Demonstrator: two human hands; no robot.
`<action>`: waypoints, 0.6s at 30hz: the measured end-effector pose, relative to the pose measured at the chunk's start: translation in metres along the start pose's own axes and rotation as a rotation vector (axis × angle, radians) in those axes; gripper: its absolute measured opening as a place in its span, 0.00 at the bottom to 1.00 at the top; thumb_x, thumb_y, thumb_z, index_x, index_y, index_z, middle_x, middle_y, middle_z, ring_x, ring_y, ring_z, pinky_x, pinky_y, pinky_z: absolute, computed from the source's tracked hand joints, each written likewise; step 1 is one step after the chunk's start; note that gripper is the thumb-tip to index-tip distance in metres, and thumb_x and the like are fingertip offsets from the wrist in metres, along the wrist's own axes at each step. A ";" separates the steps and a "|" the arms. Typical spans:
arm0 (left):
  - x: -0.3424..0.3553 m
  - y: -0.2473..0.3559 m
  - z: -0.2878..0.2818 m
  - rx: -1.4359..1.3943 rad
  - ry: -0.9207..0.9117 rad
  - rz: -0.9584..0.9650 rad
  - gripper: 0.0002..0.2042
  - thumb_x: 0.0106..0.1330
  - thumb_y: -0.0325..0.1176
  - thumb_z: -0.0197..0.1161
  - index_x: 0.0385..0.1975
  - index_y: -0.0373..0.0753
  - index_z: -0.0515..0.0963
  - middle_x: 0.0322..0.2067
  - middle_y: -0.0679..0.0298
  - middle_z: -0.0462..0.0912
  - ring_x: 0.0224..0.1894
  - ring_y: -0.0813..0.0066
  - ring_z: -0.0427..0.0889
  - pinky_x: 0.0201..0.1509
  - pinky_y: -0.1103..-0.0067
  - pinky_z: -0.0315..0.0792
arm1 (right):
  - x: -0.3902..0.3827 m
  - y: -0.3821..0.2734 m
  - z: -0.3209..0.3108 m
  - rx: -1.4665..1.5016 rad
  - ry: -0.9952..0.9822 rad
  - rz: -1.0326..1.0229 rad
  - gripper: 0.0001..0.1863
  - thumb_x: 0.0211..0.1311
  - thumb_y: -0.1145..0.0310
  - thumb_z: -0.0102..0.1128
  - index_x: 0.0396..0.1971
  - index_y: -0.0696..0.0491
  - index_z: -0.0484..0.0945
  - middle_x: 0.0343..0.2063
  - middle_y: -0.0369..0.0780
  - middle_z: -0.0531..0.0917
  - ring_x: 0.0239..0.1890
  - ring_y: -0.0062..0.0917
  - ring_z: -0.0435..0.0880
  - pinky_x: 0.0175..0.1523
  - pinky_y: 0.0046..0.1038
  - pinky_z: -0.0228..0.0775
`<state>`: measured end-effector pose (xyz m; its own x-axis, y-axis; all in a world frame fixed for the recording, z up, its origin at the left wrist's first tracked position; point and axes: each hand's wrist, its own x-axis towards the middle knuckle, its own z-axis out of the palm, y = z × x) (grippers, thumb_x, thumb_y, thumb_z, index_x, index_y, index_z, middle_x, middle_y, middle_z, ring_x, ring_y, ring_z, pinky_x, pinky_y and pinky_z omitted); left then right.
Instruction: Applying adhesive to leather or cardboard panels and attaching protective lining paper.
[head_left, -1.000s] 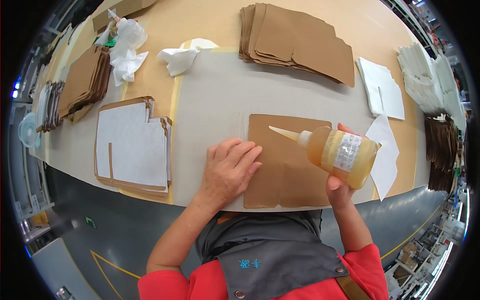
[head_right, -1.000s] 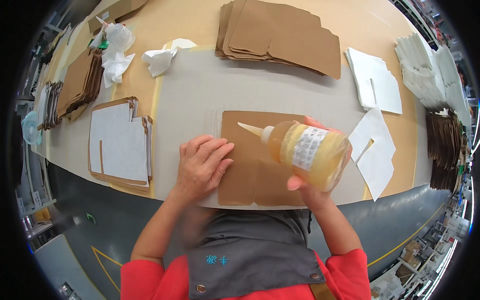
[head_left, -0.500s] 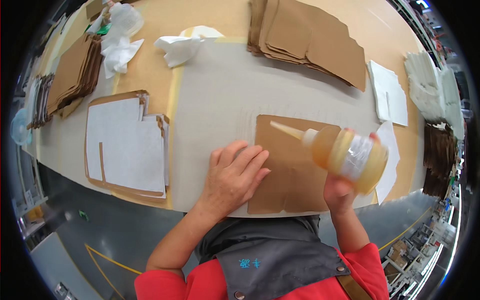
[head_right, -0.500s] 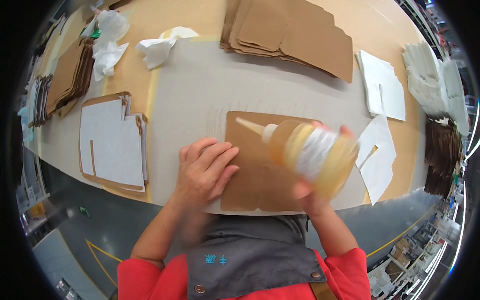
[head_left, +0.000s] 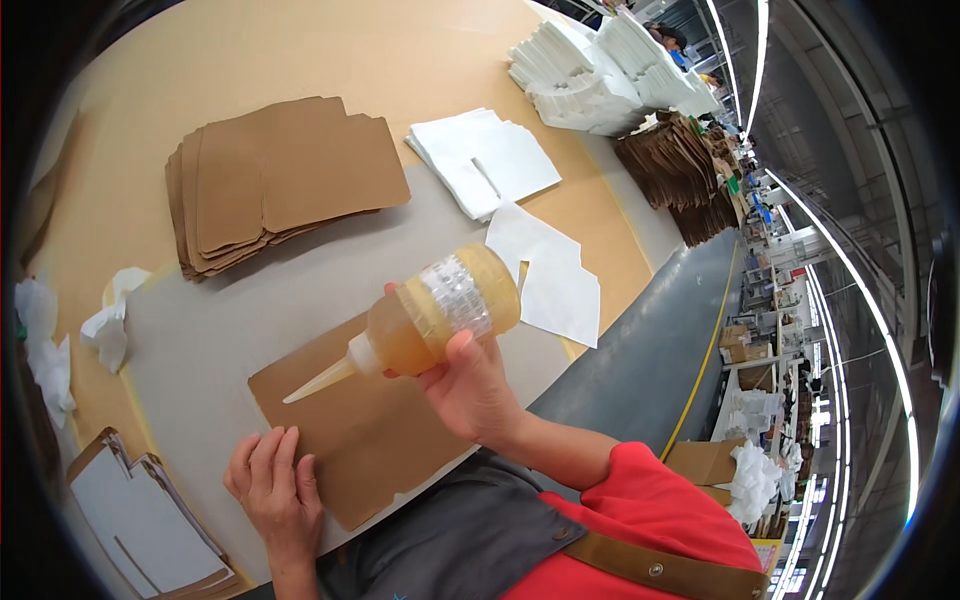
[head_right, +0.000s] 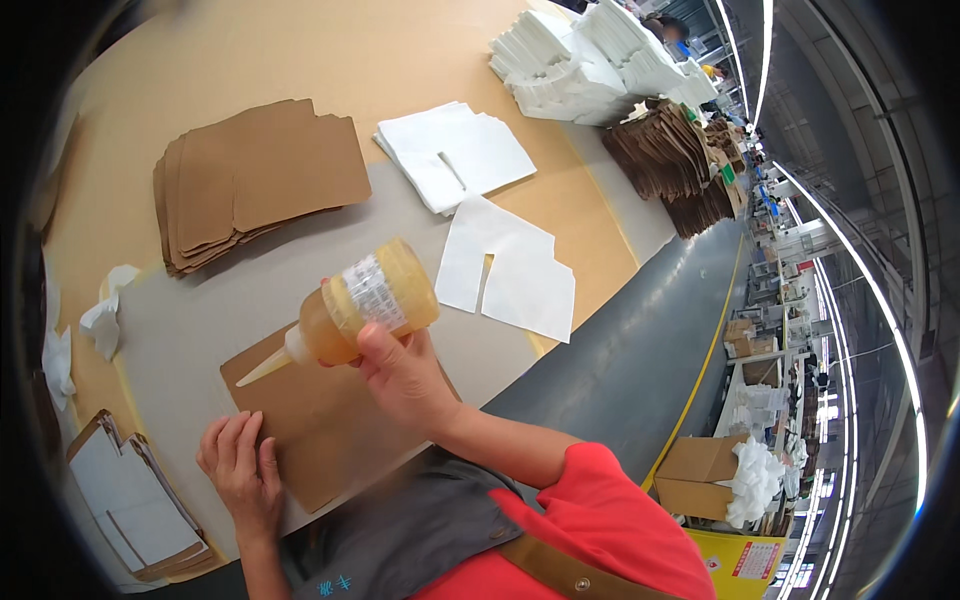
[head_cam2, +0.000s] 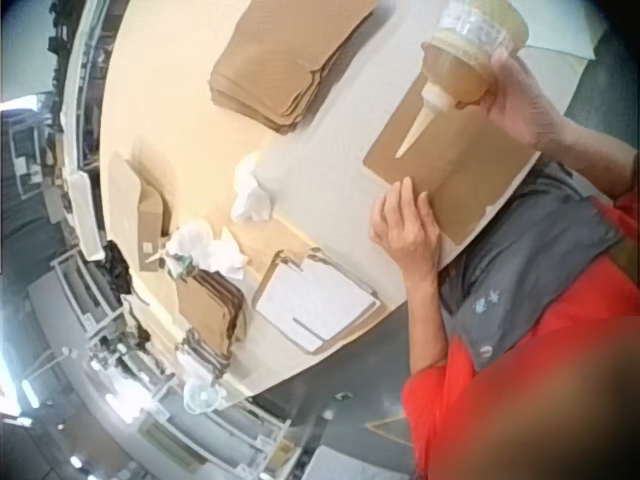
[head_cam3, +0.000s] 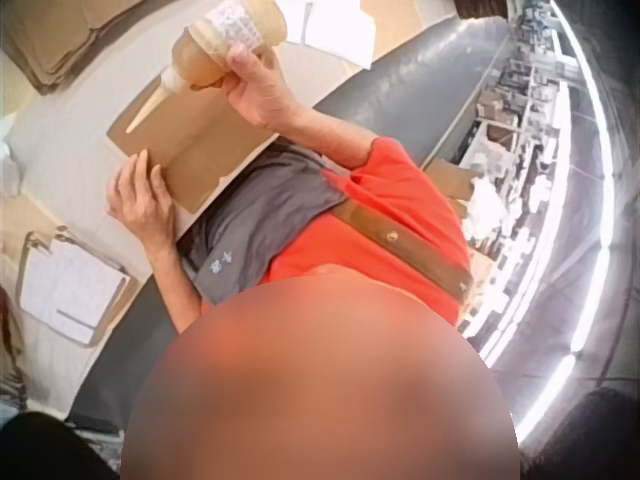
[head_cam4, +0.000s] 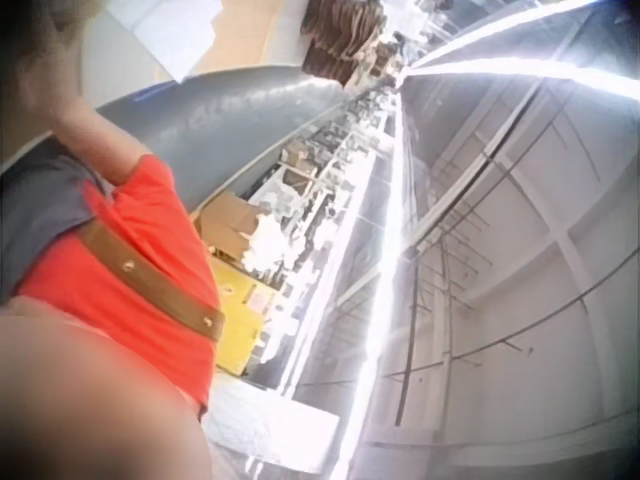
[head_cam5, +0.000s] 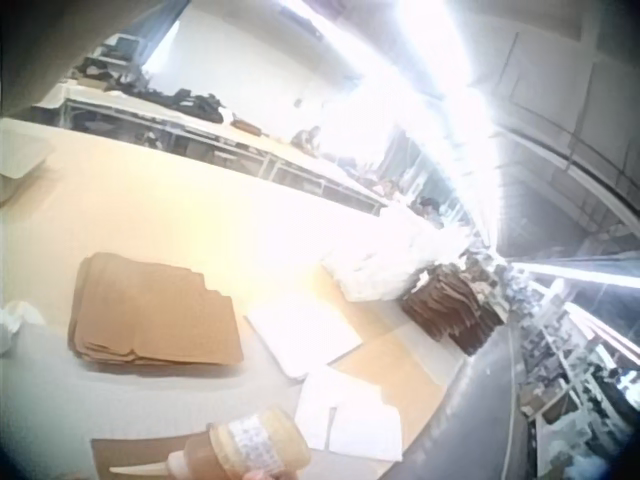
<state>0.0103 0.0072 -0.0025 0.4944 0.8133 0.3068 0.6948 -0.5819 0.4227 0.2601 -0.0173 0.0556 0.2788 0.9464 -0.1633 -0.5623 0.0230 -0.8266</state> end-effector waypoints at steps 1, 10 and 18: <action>-0.001 0.000 -0.002 -0.004 -0.001 -0.010 0.16 0.62 0.33 0.68 0.50 0.41 0.82 0.51 0.65 0.81 0.57 0.59 0.74 0.63 0.64 0.62 | 0.001 0.001 -0.001 0.010 -0.010 0.008 0.45 0.61 0.43 0.67 0.71 0.46 0.57 0.71 0.43 0.64 0.67 0.30 0.70 0.63 0.39 0.71; 0.006 0.007 0.006 -0.032 0.056 0.001 0.15 0.61 0.35 0.69 0.49 0.44 0.83 0.49 0.70 0.82 0.55 0.67 0.75 0.57 0.71 0.63 | 0.006 0.020 -0.027 -0.678 -0.382 -0.631 0.60 0.34 0.42 0.84 0.64 0.48 0.55 0.63 0.50 0.71 0.64 0.41 0.74 0.67 0.43 0.67; 0.000 0.005 -0.002 -0.053 0.045 -0.022 0.17 0.61 0.37 0.70 0.49 0.42 0.81 0.50 0.69 0.80 0.55 0.67 0.74 0.54 0.70 0.63 | 0.015 0.038 -0.014 -0.749 -0.495 -0.619 0.58 0.25 0.54 0.92 0.60 0.48 0.61 0.57 0.53 0.77 0.60 0.42 0.79 0.63 0.38 0.74</action>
<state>0.0124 0.0041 0.0005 0.4544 0.8258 0.3340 0.6761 -0.5639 0.4743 0.2537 -0.0066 0.0139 -0.0882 0.8669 0.4906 0.2315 0.4968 -0.8364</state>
